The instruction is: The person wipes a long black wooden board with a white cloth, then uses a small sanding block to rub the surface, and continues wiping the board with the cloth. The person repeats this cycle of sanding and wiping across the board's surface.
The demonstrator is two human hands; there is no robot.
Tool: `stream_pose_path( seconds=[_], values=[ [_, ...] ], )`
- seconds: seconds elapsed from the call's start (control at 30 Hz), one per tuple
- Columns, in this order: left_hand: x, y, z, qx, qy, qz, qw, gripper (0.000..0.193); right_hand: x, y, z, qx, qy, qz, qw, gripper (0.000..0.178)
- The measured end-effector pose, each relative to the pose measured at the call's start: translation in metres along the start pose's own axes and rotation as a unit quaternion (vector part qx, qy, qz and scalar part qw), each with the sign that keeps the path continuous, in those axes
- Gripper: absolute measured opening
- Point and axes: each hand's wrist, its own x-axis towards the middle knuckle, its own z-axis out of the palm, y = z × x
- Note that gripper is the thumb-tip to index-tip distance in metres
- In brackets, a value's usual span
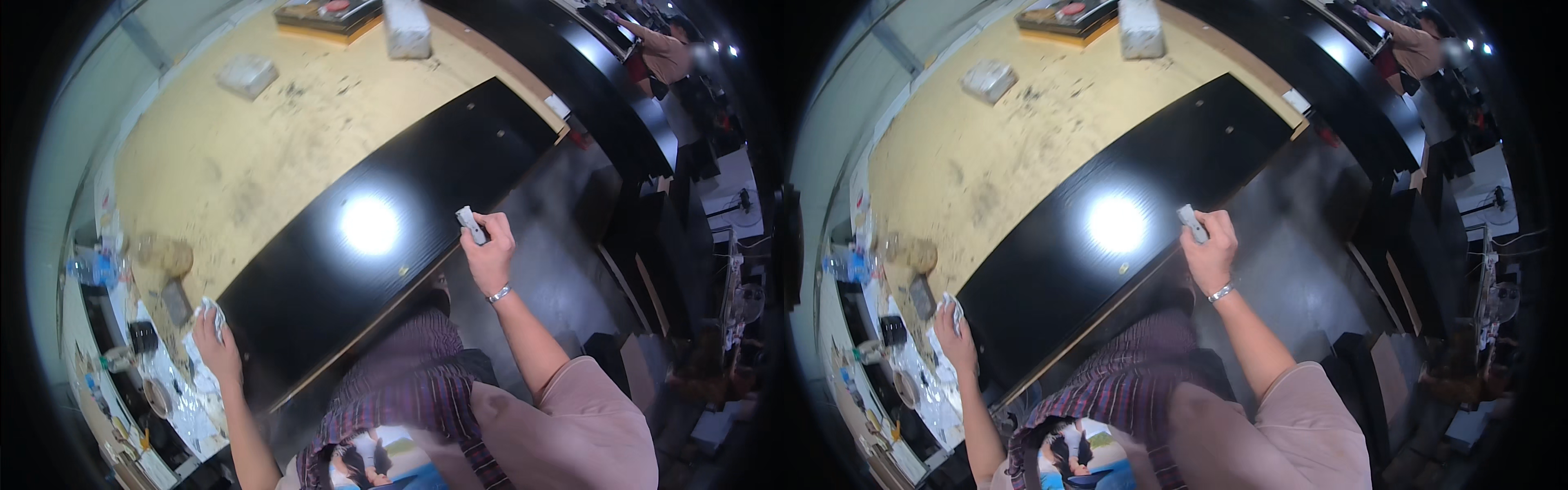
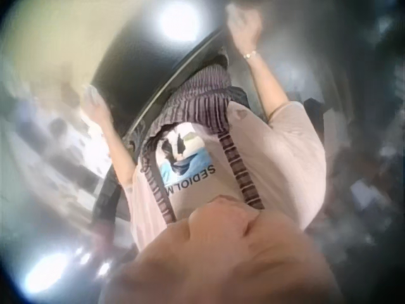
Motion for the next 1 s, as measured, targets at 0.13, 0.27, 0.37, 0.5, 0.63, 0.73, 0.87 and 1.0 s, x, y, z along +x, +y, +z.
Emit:
stream_pose_path(
  seconds=[0.13, 0.27, 0.37, 0.5, 0.63, 0.73, 0.87, 1.0],
  values=[
    [-0.001, -0.036, -0.008, -0.028, 0.003, 0.055, 0.998, 0.04, -0.096, -0.074, 0.035, 0.028, -0.036, -0.013, 0.999, 0.024],
    [0.029, -0.067, -0.003, -0.072, -0.014, 0.059, 0.996, 0.038, -0.163, -0.13, 0.054, 0.048, -0.101, -0.041, 0.993, 0.024],
    [0.044, -0.075, -0.012, -0.062, -0.071, -0.031, 0.995, 0.036, -0.175, -0.152, 0.063, 0.051, -0.1, -0.023, 0.993, 0.023],
    [0.03, -0.06, -0.017, -0.054, -0.054, -0.037, 0.996, 0.032, -0.171, -0.145, 0.064, -0.007, -0.026, 0.031, 0.999, 0.02],
    [0.025, -0.058, -0.014, -0.038, -0.021, -0.029, 0.999, 0.031, -0.211, -0.186, 0.073, 0.027, -0.086, 0.014, 0.996, 0.02],
    [0.022, -0.058, -0.009, -0.041, 0.005, -0.019, 0.999, 0.03, -0.264, -0.222, 0.089, 0.058, -0.158, -0.08, 0.982, 0.023],
    [0.023, -0.06, -0.007, -0.05, 0.025, -0.005, 0.998, 0.029, -0.323, -0.274, 0.111, 0.124, -0.272, -0.163, 0.94, 0.027],
    [0.022, -0.061, -0.008, -0.05, 0.024, -0.006, 0.998, 0.03, -0.357, -0.298, 0.123, 0.179, -0.388, -0.27, 0.863, 0.031]
  ],
)
